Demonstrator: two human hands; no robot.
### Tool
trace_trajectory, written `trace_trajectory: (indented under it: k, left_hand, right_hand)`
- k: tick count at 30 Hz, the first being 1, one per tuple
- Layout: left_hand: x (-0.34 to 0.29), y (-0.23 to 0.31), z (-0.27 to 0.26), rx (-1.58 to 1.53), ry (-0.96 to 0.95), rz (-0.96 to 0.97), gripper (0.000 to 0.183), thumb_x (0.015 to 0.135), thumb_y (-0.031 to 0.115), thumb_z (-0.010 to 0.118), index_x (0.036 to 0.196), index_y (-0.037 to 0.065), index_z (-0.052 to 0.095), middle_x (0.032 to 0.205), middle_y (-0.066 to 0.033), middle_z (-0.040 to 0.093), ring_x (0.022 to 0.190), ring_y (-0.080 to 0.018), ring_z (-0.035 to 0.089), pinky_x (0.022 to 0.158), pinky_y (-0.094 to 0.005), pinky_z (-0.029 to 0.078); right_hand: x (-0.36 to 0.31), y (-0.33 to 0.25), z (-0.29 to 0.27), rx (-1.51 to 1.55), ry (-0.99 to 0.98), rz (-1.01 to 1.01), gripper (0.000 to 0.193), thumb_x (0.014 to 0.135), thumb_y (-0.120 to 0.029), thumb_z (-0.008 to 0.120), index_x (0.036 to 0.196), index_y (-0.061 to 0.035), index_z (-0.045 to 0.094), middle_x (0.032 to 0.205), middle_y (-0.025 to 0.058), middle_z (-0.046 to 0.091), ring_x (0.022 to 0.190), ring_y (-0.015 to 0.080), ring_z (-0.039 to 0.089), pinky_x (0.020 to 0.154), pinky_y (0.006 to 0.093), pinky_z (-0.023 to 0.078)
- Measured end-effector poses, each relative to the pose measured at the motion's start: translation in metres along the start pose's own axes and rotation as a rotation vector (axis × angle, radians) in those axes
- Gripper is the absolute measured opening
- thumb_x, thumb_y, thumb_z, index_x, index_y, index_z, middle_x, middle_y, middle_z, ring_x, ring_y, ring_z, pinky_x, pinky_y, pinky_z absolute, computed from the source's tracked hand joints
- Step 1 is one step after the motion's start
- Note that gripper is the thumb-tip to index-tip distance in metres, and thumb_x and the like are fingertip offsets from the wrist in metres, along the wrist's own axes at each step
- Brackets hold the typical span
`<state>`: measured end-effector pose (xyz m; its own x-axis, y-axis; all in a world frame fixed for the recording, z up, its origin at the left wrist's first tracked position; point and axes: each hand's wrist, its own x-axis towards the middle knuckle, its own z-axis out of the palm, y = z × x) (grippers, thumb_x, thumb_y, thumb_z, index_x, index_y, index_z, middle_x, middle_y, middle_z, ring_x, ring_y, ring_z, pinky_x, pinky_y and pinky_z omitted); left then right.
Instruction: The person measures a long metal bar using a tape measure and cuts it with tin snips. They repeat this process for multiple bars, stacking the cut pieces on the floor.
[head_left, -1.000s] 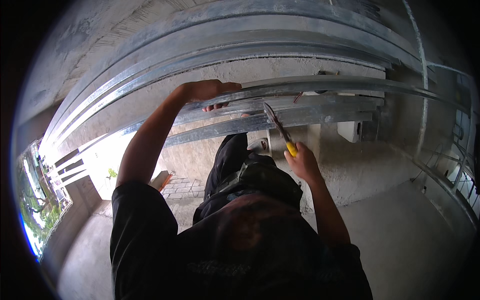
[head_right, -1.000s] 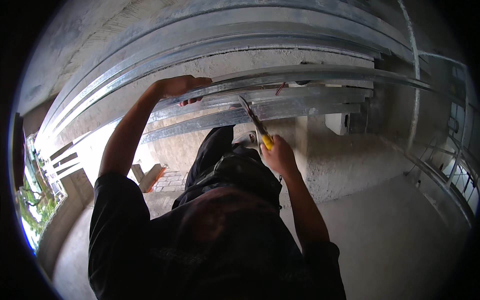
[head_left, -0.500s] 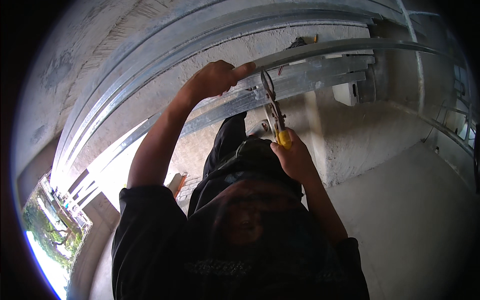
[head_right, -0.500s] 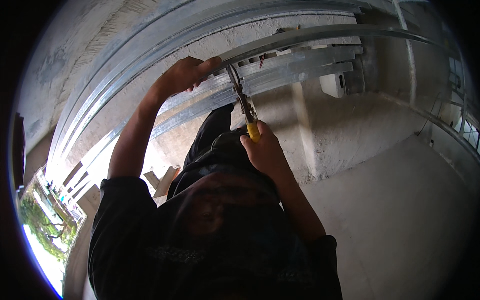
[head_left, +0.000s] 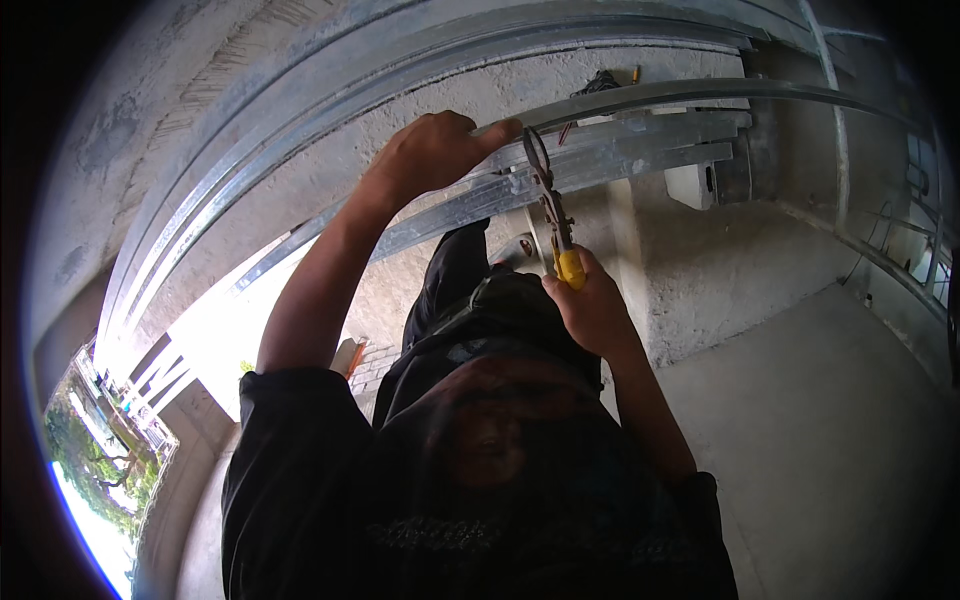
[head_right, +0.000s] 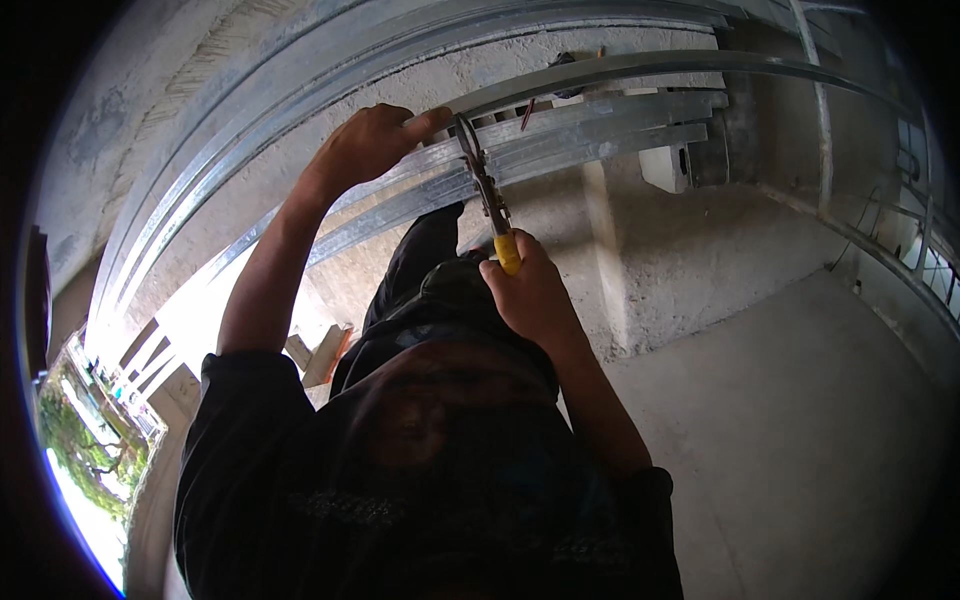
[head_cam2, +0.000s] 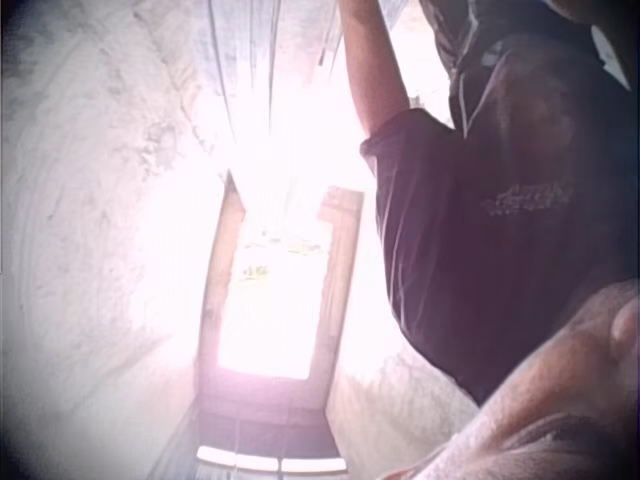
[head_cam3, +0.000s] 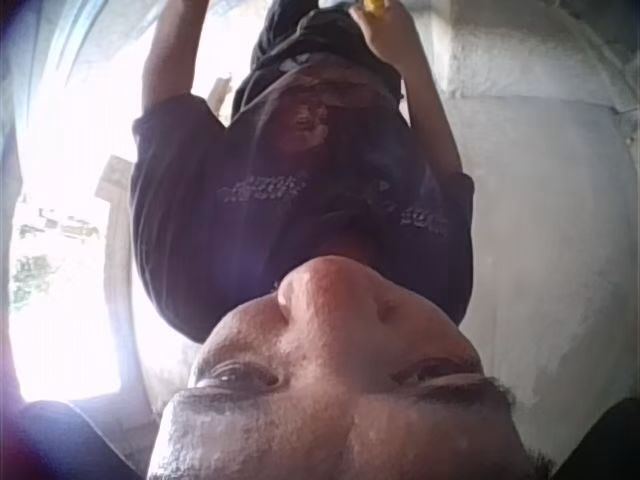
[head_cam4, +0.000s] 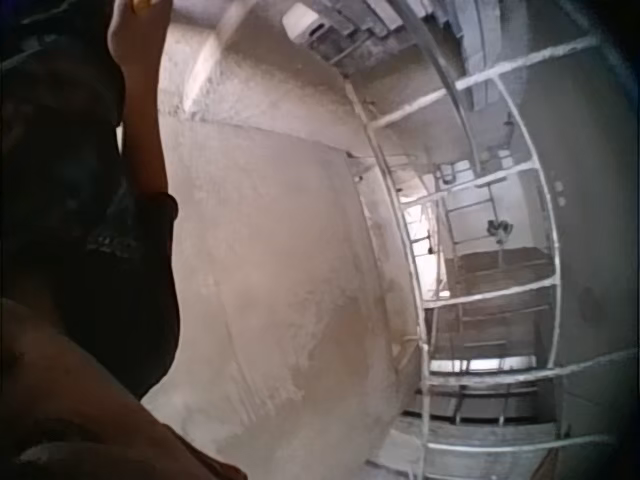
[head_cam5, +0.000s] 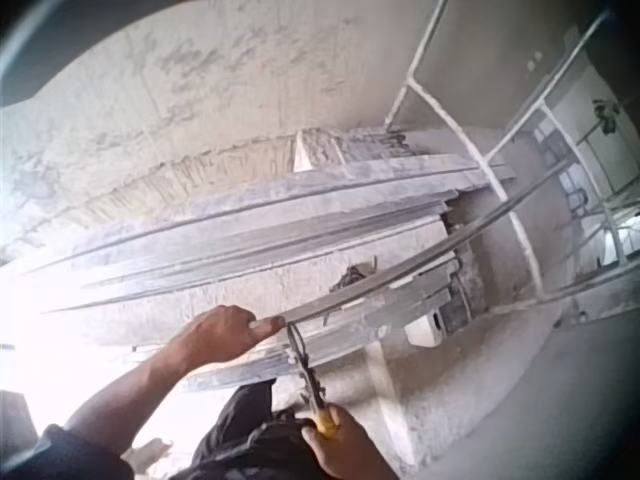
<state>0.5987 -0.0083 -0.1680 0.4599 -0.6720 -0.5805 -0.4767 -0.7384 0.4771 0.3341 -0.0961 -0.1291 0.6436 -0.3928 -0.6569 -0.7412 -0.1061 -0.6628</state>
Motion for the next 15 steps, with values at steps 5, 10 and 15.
trace_trajectory:
  k: [5, 10, 15]
  left_hand:
    - [-0.007, -0.003, 0.004, 0.241, 0.166, 0.33, 0.053, 0.101, 0.058, 0.04, 0.104, 0.014, 0.069, 0.072, -0.0203, 0.064, 0.069, -0.0365, 0.067, 0.068, -0.0468, 0.054]
    - [-0.008, 0.009, -0.006, 0.114, 0.062, 0.11, 0.064, 0.098, 0.063, 0.042, 0.095, 0.007, 0.071, 0.07, -0.0209, 0.065, 0.073, -0.0384, 0.069, 0.069, -0.0479, 0.055]
    - [-0.009, 0.014, -0.006, -0.044, 0.091, -0.046, 0.085, 0.09, 0.074, 0.046, 0.072, -0.006, 0.068, 0.068, -0.0243, 0.066, 0.075, -0.0398, 0.07, 0.072, -0.0477, 0.055]
  right_hand:
    - [0.005, -0.007, -0.003, 0.015, -0.037, -0.01, 0.043, 0.09, -0.024, 0.064, 0.121, 0.0038, 0.055, 0.109, 0.0243, 0.063, 0.101, 0.0376, 0.064, 0.089, 0.0429, 0.049]
    - [0.008, -0.006, -0.005, 0.012, -0.029, -0.008, 0.038, 0.092, -0.024, 0.064, 0.119, 0.0011, 0.055, 0.098, 0.0163, 0.064, 0.09, 0.0285, 0.063, 0.083, 0.0385, 0.049]
    - [0.009, -0.003, -0.004, 0.01, -0.033, -0.013, 0.037, 0.092, -0.024, 0.064, 0.119, 0.0001, 0.055, 0.094, 0.0125, 0.065, 0.086, 0.0245, 0.063, 0.08, 0.0363, 0.049]
